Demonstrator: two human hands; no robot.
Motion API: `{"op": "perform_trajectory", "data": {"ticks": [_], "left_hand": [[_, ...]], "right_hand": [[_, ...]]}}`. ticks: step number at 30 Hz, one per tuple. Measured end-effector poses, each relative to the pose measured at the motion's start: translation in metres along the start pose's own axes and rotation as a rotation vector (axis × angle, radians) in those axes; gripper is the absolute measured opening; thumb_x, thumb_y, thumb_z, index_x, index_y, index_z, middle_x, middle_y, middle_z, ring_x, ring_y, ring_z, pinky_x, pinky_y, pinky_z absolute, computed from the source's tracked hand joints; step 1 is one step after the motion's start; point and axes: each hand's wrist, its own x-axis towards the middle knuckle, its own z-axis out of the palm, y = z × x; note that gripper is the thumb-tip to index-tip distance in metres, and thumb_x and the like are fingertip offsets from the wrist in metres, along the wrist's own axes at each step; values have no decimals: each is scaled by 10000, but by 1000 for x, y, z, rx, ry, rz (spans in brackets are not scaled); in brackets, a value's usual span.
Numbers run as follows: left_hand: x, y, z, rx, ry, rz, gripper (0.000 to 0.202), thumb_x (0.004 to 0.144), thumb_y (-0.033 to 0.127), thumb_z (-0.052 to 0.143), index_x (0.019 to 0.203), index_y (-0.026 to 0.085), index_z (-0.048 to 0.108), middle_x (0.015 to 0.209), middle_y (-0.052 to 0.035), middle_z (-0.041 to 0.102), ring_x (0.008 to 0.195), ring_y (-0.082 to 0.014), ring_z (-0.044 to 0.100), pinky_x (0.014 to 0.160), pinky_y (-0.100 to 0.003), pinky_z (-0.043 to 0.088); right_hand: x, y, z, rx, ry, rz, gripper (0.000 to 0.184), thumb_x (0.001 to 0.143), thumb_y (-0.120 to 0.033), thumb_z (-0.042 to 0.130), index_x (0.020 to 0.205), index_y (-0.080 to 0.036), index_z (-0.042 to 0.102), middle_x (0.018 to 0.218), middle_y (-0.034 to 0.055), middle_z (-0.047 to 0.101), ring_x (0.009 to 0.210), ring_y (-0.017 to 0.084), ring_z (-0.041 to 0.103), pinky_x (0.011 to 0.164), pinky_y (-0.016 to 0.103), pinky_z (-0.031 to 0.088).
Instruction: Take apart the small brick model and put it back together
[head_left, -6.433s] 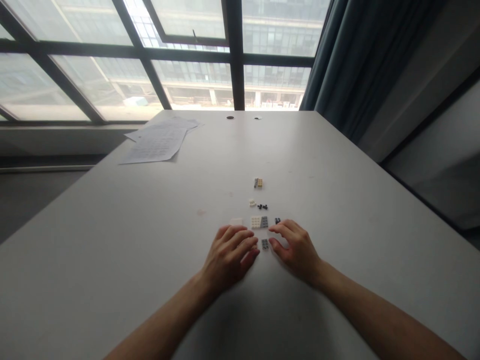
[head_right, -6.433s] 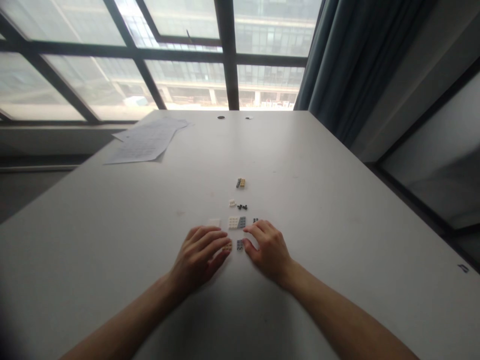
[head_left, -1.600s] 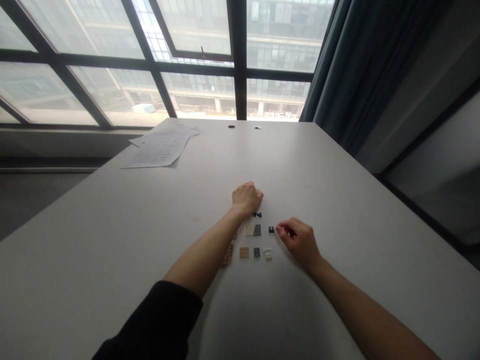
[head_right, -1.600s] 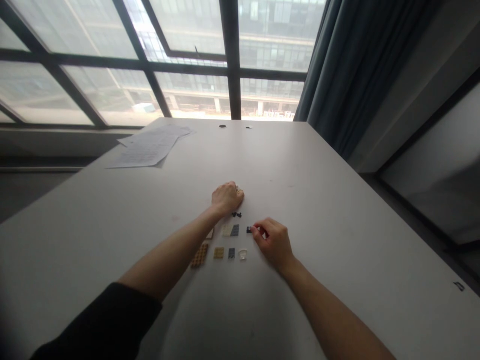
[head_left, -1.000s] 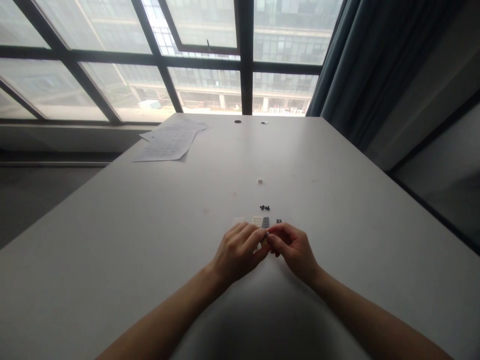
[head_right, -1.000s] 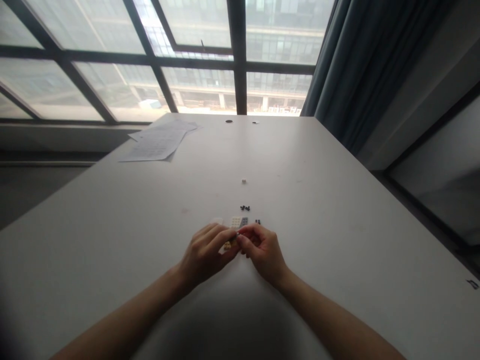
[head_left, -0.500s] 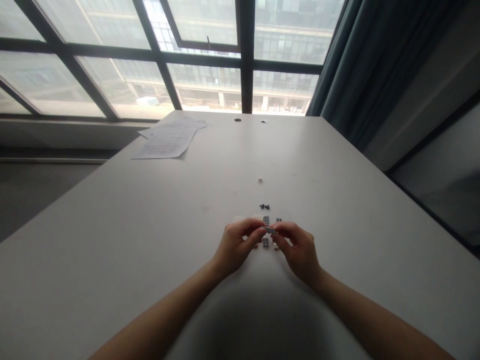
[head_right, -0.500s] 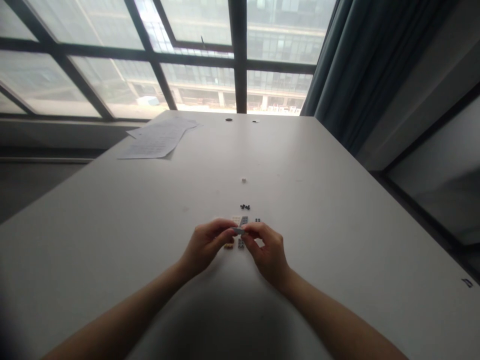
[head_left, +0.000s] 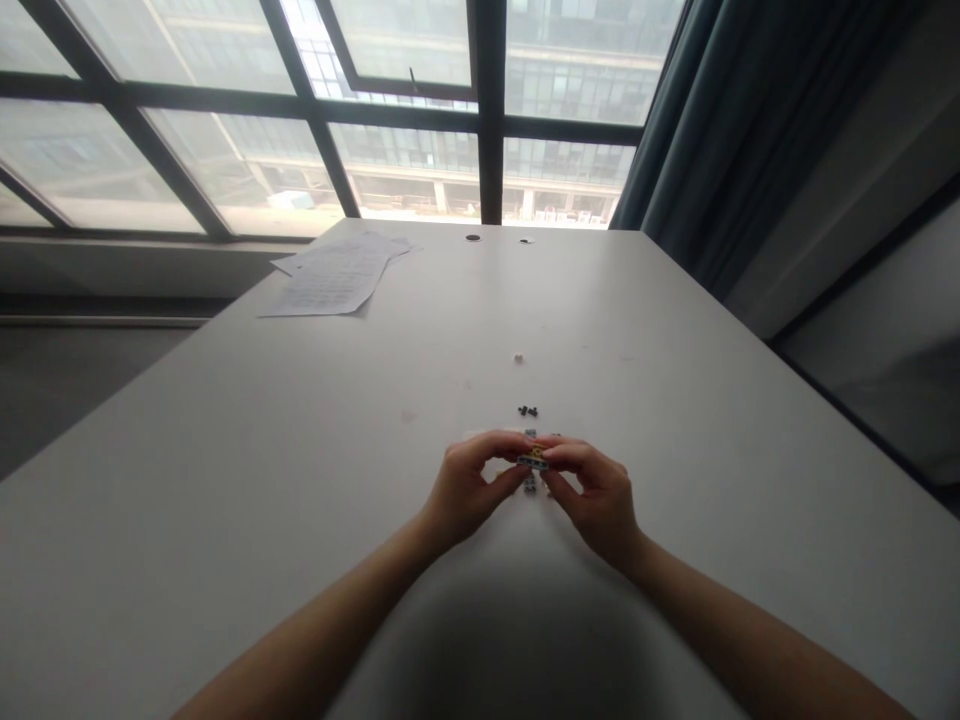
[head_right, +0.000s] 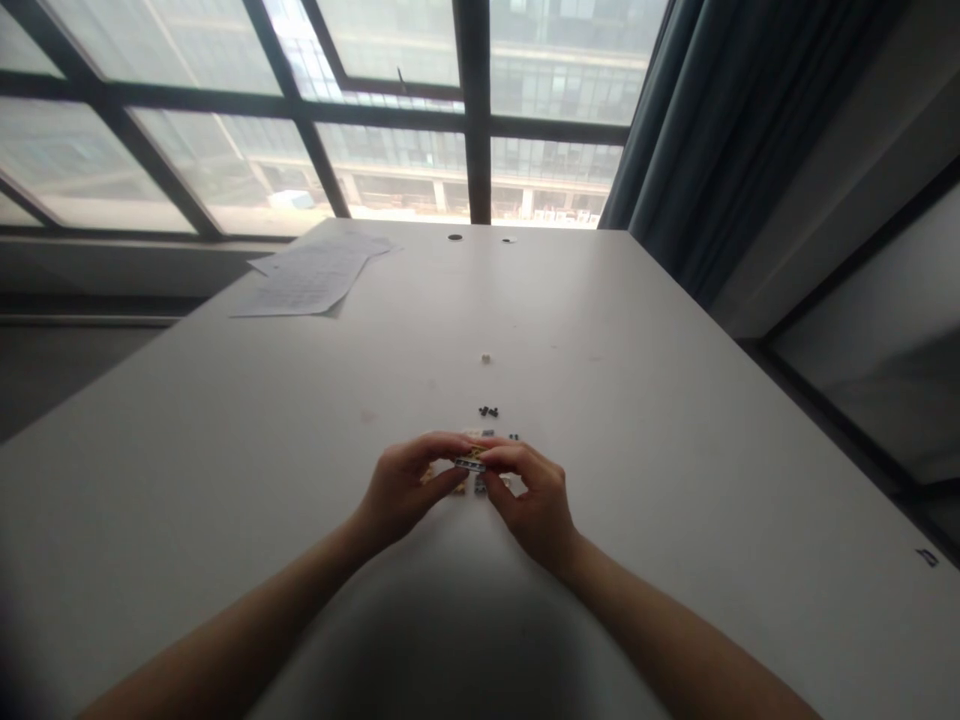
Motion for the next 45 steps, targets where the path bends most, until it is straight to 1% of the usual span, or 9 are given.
{"op": "perform_trajectory", "data": {"ticks": [7,14,19,22,26,31,38,41,45], "left_hand": [[2,4,-3,82,14,79,175,775,204,719,945,199,680,972,-60,729,930,-200,685,848,-330,554],[1,6,-2,115,18,62,162,784,223,713,941,191,688,950,-66,725,912,-196,673,850,-317,532],[1,14,1,93,30,28,122,811,234,678,917,177,694,912,-75,714,829,-179,664,759,-286,537],[1,17,3,104,47,0,116,814,256,675,893,173,696,845,-58,704,750,-154,650,720,-263,530],[-2,17,5,111,60,-82,142,814,299,674,856,164,683,741,-35,685,649,-131,625,653,-239,515],[-1,17,7,4,54,-197,195,811,341,661,822,147,653,605,-7,647,526,-110,581,568,-222,492],[6,21,8,-285,18,-422,253,769,374,687,829,131,650,602,2,631,513,-98,558,511,-200,463],[8,26,6,-360,19,-510,283,741,390,713,792,121,645,590,-2,629,502,-93,551,512,-198,451],[9,28,5,-413,38,-575,284,748,392,708,801,119,650,554,-3,617,485,-86,538,503,-186,420]], "right_hand": [[1,-2,0,3,-4,-46,213,807,-117,659,986,-232,647,1119,66,690,1020,216,662,889,388,559],[0,1,-2,-17,-6,-35,173,823,-136,656,969,-227,673,1101,65,699,995,212,673,884,369,557],[0,-3,-2,16,-20,24,165,846,-166,642,994,-233,663,1077,55,706,948,199,684,796,323,580],[-1,-4,-2,-22,-5,52,163,854,-195,641,1009,-239,662,996,38,724,855,179,697,729,291,581],[-2,-5,-2,-53,0,116,147,853,-244,655,1000,-236,663,825,5,729,689,146,691,658,259,566],[0,-8,0,133,-3,258,145,855,-303,658,967,-211,653,683,-13,708,618,140,685,615,243,561],[9,-13,4,359,15,480,219,809,-360,697,899,-164,656,683,10,709,564,135,665,567,247,560],[11,-14,3,384,3,496,236,811,-368,688,914,-157,660,700,21,712,566,138,664,565,255,558],[10,-13,2,395,-17,449,260,789,-325,712,999,-181,658,735,8,704,611,138,666,594,261,561]]}}
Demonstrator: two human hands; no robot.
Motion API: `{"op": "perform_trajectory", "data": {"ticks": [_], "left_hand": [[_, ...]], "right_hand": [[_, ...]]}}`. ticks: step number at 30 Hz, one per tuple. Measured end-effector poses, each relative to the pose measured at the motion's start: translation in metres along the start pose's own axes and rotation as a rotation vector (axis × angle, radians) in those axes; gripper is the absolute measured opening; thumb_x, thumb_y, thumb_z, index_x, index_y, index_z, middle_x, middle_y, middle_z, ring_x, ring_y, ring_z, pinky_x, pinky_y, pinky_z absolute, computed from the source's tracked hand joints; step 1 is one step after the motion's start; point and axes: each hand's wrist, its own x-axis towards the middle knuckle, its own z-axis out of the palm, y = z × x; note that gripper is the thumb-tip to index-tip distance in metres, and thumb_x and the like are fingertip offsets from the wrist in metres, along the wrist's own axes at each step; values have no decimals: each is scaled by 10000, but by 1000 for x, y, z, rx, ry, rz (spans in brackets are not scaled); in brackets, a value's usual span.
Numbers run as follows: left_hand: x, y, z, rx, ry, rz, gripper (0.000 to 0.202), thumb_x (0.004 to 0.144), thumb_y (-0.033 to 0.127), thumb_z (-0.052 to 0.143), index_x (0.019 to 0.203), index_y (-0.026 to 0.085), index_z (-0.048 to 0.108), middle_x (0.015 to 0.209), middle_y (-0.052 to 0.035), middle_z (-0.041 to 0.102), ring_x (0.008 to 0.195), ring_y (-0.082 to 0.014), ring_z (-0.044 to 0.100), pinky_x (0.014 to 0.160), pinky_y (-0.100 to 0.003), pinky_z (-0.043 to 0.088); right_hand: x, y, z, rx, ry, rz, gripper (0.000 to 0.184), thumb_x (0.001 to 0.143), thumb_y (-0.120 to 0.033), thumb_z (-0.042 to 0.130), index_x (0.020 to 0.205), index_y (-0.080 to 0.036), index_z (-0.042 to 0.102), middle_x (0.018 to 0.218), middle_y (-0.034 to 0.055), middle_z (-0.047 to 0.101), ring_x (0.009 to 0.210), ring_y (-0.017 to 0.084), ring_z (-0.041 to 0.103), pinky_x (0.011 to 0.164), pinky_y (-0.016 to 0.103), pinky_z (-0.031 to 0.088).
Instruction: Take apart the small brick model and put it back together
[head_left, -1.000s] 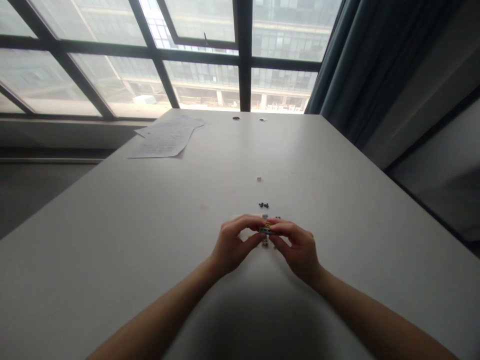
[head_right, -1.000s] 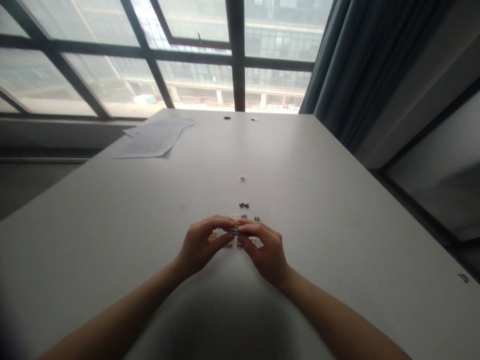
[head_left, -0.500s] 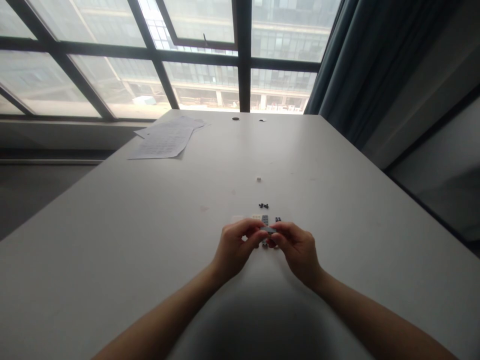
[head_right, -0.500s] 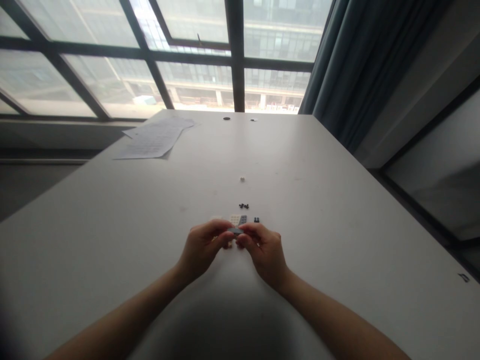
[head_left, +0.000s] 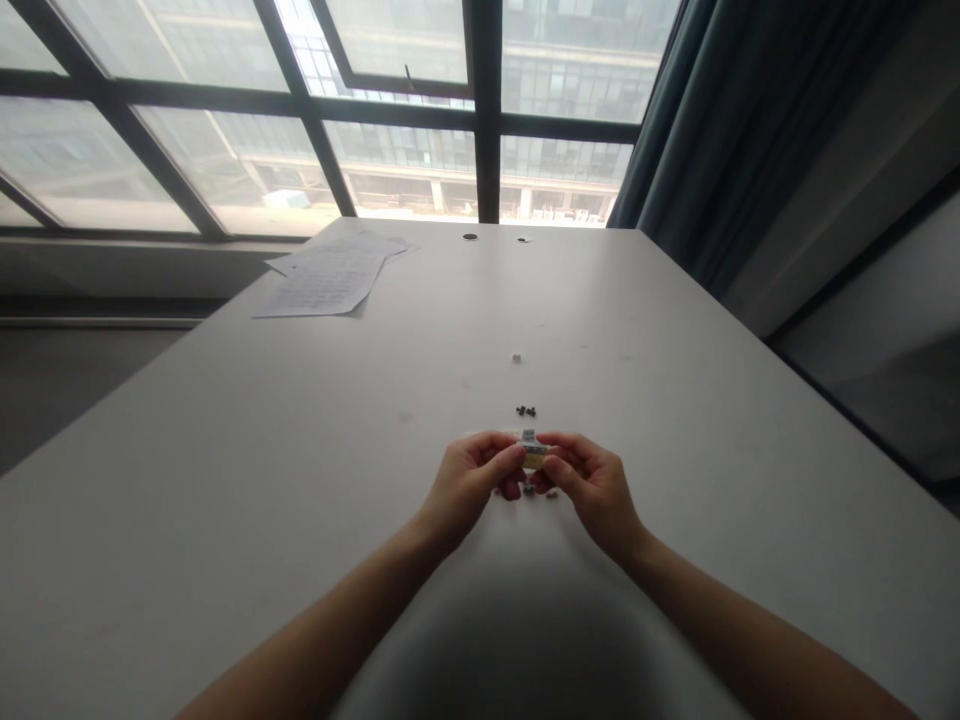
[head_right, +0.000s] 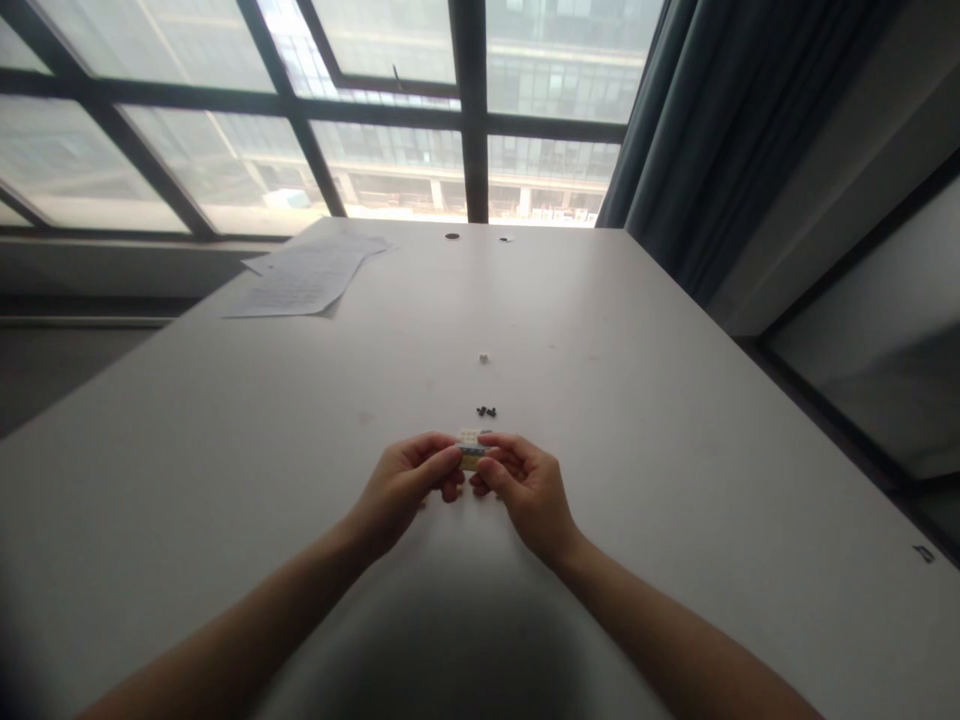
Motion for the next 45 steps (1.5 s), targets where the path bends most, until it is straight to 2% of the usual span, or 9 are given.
{"op": "perform_trajectory", "data": {"ticks": [4,7,12,25,31,36,38,41,45], "left_hand": [[1,-4,-2,-48,-18,-27,289,759,390,708,831,116,654,557,-6,611,488,-83,536,505,-183,405],[2,-6,-5,-79,-50,-43,281,764,391,708,816,121,649,567,-4,610,484,-77,531,505,-181,401],[2,-5,-6,-92,-95,-84,279,765,392,709,786,122,642,572,2,605,477,-69,517,505,-178,398],[-3,-1,3,-243,-114,-138,302,741,387,729,816,100,670,606,-16,602,527,-74,511,558,-193,412],[-5,0,2,-62,-64,-23,239,755,351,708,743,115,675,601,-11,608,574,-93,513,602,-217,424],[-3,17,-12,142,-26,29,244,738,371,707,744,128,689,581,-6,614,551,-106,524,560,-217,416],[-2,25,-18,199,-67,-12,255,718,379,713,745,126,691,588,-15,626,539,-112,529,534,-218,412],[-2,31,-23,321,-189,-102,231,701,353,713,713,124,690,575,-18,621,518,-109,521,497,-207,396],[-2,28,-26,438,-365,-141,206,729,330,669,704,128,703,602,-33,641,529,-112,533,494,-203,406]], "right_hand": [[-3,2,-2,-72,-13,-57,398,736,-246,766,1110,-232,632,866,11,707,726,154,680,664,275,572],[-4,2,-2,-208,-9,-140,337,747,-226,756,1071,-232,663,866,16,715,733,155,680,711,289,575],[-5,0,-3,-402,39,-269,274,744,-204,755,1011,-213,692,788,9,718,673,152,673,683,281,576],[-9,0,-1,-619,131,-536,220,801,-264,725,1014,-231,677,803,14,726,656,157,670,662,276,566],[-12,0,-1,-716,95,-672,234,810,-241,716,1038,-231,663,784,17,717,649,154,666,653,272,554],[-8,-7,-8,-775,73,-731,269,819,-292,704,1078,-240,651,797,35,713,667,173,665,660,298,560],[-5,-11,-11,-787,32,-756,345,814,-317,706,1141,-241,628,865,53,711,727,187,667,697,317,560],[-2,-17,-13,-811,-171,-749,439,807,-324,710,1219,-231,589,998,86,687,867,208,655,770,329,549],[-3,-21,-9,-817,-381,-700,330,840,-298,668,1160,-235,615,931,64,685,820,186,647,760,309,535]]}}
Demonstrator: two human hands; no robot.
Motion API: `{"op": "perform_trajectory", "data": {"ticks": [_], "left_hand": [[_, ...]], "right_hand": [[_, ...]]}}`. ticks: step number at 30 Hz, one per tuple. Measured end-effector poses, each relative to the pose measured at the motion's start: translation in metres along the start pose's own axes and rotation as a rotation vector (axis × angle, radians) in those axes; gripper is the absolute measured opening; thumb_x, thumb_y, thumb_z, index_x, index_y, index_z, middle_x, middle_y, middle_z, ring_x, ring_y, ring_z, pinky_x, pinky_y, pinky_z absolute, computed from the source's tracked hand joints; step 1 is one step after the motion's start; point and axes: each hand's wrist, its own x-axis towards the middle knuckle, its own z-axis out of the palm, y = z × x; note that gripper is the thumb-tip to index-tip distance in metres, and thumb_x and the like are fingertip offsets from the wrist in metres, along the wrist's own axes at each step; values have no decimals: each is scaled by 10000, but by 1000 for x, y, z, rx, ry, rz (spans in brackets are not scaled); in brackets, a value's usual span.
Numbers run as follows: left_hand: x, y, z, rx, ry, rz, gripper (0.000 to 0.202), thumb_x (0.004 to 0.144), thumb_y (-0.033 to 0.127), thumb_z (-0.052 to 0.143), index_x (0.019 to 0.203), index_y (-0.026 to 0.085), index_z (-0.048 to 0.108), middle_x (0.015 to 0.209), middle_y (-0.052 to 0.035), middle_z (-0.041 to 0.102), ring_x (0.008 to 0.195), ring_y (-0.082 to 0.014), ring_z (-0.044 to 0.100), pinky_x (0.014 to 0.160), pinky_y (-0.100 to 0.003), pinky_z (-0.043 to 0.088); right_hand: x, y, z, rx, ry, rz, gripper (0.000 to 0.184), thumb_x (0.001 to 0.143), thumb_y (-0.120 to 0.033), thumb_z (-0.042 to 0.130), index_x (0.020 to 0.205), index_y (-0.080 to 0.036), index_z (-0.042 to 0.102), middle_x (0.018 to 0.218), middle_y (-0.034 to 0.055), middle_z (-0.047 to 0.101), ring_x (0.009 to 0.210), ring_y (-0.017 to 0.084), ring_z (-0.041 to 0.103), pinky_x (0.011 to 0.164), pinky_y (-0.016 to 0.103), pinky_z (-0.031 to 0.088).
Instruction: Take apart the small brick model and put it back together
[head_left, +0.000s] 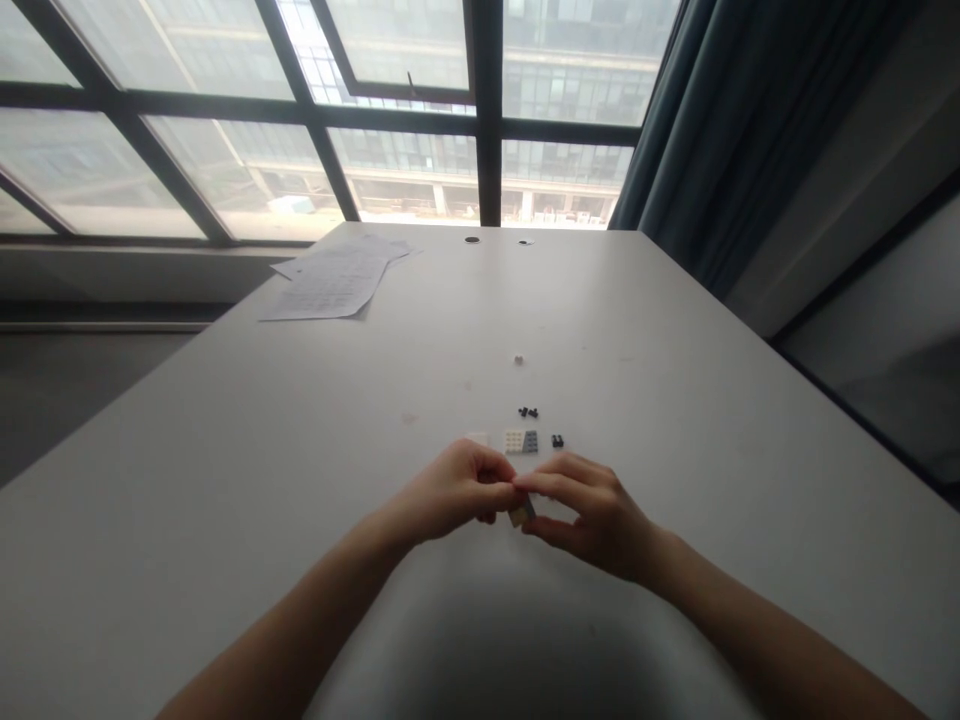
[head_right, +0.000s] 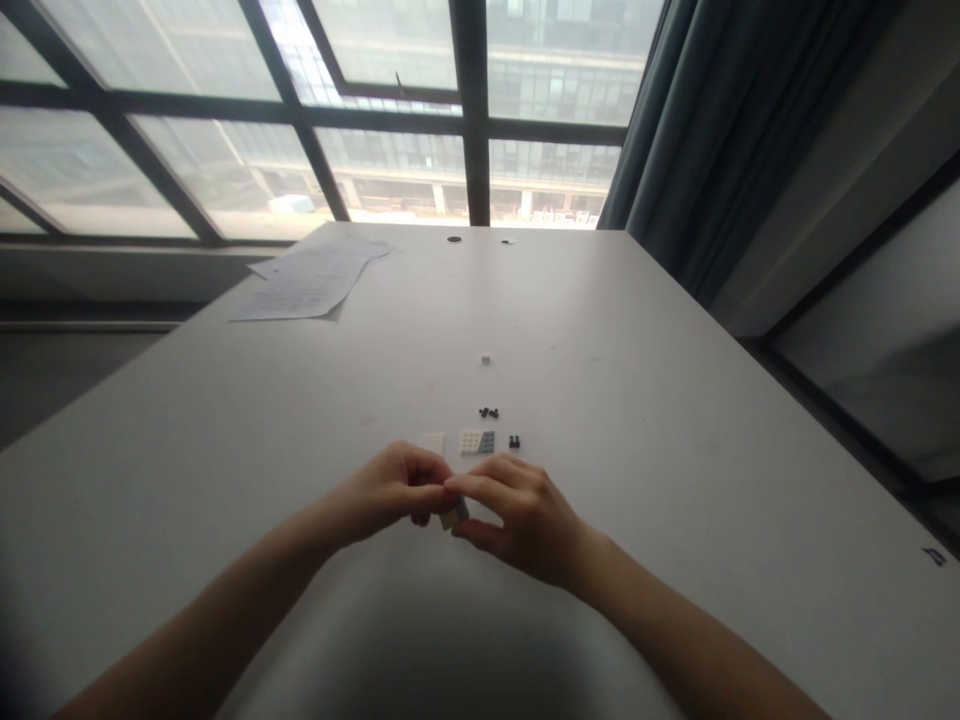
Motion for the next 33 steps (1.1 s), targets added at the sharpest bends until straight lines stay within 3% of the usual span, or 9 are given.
{"op": "perform_trajectory", "data": {"ticks": [7,13,16,19,22,24,28,33], "left_hand": [[1,-6,-3,-18,-107,-48,135,712,268,659,684,143,702,592,-17,639,510,-100,515,486,-192,401],[-1,-3,-2,10,-146,-50,155,712,282,668,650,142,691,559,-11,608,506,-97,491,476,-191,369],[-3,0,-7,46,-156,-49,201,718,339,683,724,140,704,573,-4,587,530,-104,495,495,-198,383],[-4,3,-18,129,28,20,310,737,436,675,815,138,708,580,5,554,531,-106,473,478,-197,360],[-5,4,-30,201,298,102,337,764,475,644,797,145,702,582,10,548,521,-99,442,462,-192,327],[-4,5,-36,197,406,136,324,780,468,632,780,150,694,579,18,541,518,-91,428,468,-189,324],[-3,4,-38,153,496,168,291,782,441,639,754,154,676,551,38,498,502,-78,391,481,-187,321],[-1,1,-36,130,518,180,274,783,420,644,733,151,662,530,49,472,490,-72,376,491,-193,325]], "right_hand": [[-2,-5,3,-12,-70,-12,302,824,-303,679,1102,-201,620,906,73,683,776,181,644,705,286,519],[-7,-9,17,-112,25,49,159,783,-263,650,933,-209,655,741,20,617,646,157,549,627,282,461],[-10,-10,25,-166,64,67,132,764,-243,638,886,-203,665,703,16,581,654,165,512,636,295,435],[-15,-9,33,-239,24,103,121,766,-235,637,874,-197,675,716,24,579,711,183,507,699,322,413],[-20,-8,38,-297,-93,195,124,749,-243,677,868,-208,682,772,29,602,792,202,519,767,347,381],[-20,-7,39,-311,-169,270,166,723,-254,714,883,-220,686,812,29,611,841,213,524,800,357,361],[-18,-10,37,-315,-240,384,234,703,-270,746,926,-235,685,866,29,610,895,225,521,840,370,335],[-15,-14,37,-308,-263,456,247,732,-291,728,968,-238,677,900,37,604,901,225,516,839,374,327]]}}
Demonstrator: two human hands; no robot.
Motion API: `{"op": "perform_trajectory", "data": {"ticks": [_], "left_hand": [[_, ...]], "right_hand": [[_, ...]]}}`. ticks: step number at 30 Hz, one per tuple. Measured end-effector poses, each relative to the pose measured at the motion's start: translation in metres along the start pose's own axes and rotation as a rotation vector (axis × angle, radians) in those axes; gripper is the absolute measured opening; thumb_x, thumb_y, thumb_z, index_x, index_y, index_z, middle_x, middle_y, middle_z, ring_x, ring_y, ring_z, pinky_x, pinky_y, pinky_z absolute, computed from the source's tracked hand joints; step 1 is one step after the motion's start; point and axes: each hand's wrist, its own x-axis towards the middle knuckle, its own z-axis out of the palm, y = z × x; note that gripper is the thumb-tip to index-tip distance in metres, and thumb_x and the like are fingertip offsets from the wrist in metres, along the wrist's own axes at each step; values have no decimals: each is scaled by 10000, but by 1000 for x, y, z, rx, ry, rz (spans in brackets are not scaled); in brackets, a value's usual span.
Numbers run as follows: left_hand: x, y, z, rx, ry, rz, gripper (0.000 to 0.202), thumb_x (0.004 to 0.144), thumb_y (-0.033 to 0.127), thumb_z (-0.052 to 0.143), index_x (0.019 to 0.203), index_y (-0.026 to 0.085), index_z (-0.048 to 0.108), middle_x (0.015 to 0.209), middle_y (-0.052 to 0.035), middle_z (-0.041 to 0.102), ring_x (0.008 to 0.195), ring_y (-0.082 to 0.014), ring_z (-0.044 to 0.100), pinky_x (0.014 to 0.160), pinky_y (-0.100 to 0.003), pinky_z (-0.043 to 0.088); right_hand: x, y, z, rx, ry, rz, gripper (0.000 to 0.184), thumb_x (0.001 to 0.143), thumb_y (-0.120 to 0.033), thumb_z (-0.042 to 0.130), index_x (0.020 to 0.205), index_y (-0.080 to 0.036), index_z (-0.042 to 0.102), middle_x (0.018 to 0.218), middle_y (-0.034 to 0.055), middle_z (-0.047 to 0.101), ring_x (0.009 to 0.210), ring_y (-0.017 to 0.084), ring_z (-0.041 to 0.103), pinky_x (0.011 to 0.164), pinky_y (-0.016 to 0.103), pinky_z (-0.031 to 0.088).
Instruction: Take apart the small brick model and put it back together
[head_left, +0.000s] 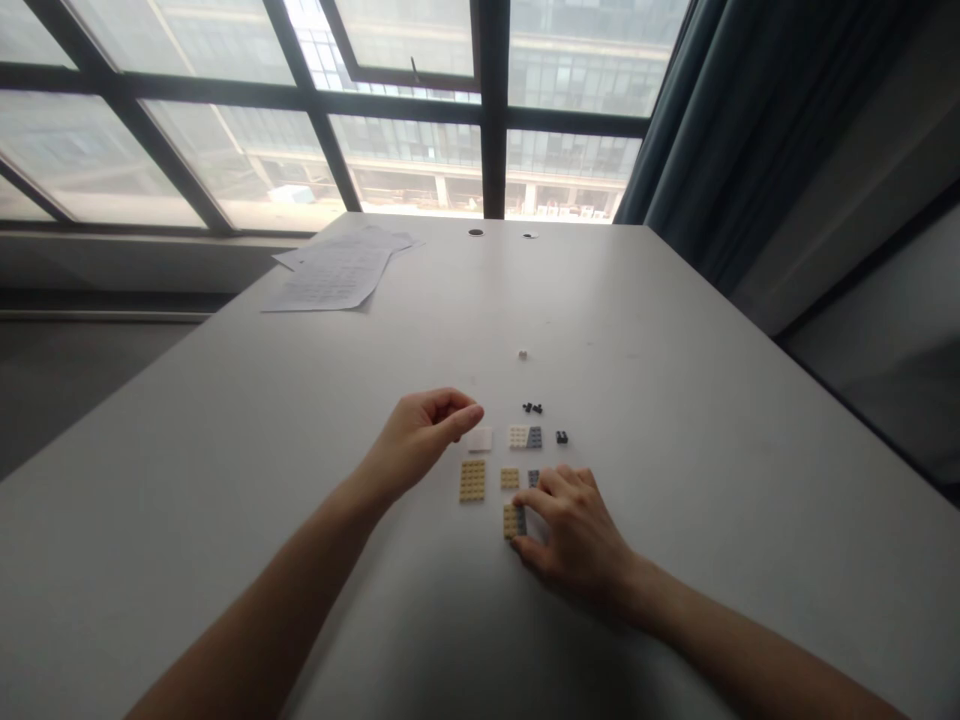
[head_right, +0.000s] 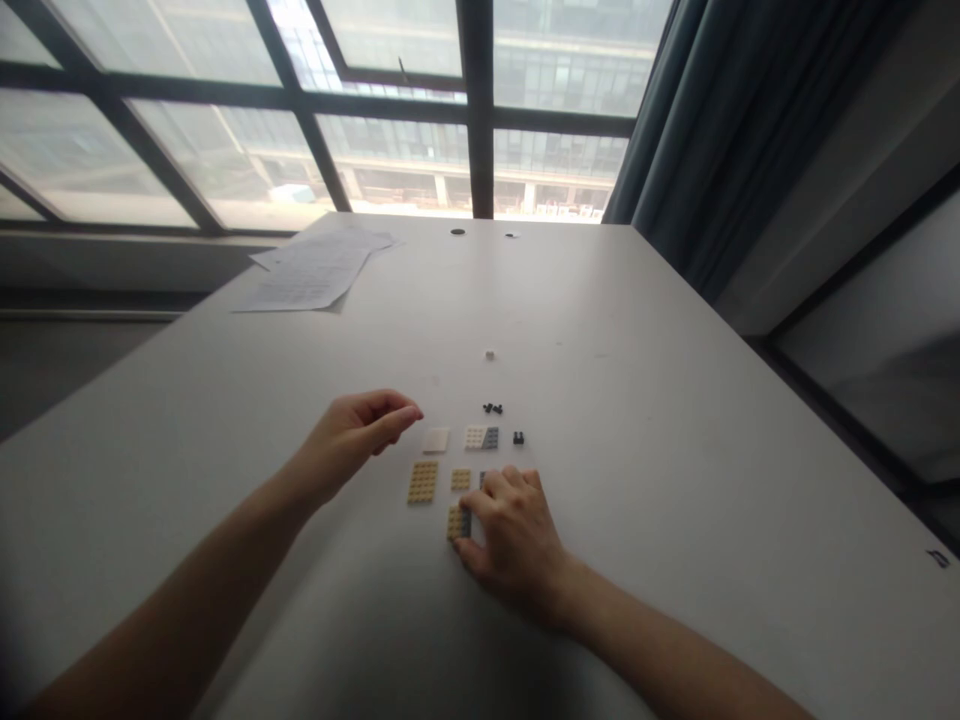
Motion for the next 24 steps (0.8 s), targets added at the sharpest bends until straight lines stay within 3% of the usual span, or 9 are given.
{"op": "perform_trajectory", "data": {"ticks": [16,20,24], "left_hand": [[9,-17,-3,-100,77,-16,267,744,412,668,747,146,651,545,46,488,504,-71,390,474,-188,308],[10,-23,-1,-124,96,-19,272,748,413,666,752,142,652,544,46,483,508,-71,397,477,-187,316],[21,-32,6,-92,129,3,280,759,418,647,790,140,660,582,37,515,521,-76,430,494,-194,359]], "right_hand": [[1,8,3,30,-34,-8,382,690,-410,799,1023,-261,685,918,30,618,930,230,525,861,371,318],[0,9,2,91,130,-100,396,683,-445,800,996,-228,689,858,34,632,851,219,545,801,352,351],[6,18,-9,155,426,-137,195,818,-368,668,884,-185,683,720,25,596,707,182,522,713,324,371]]}}
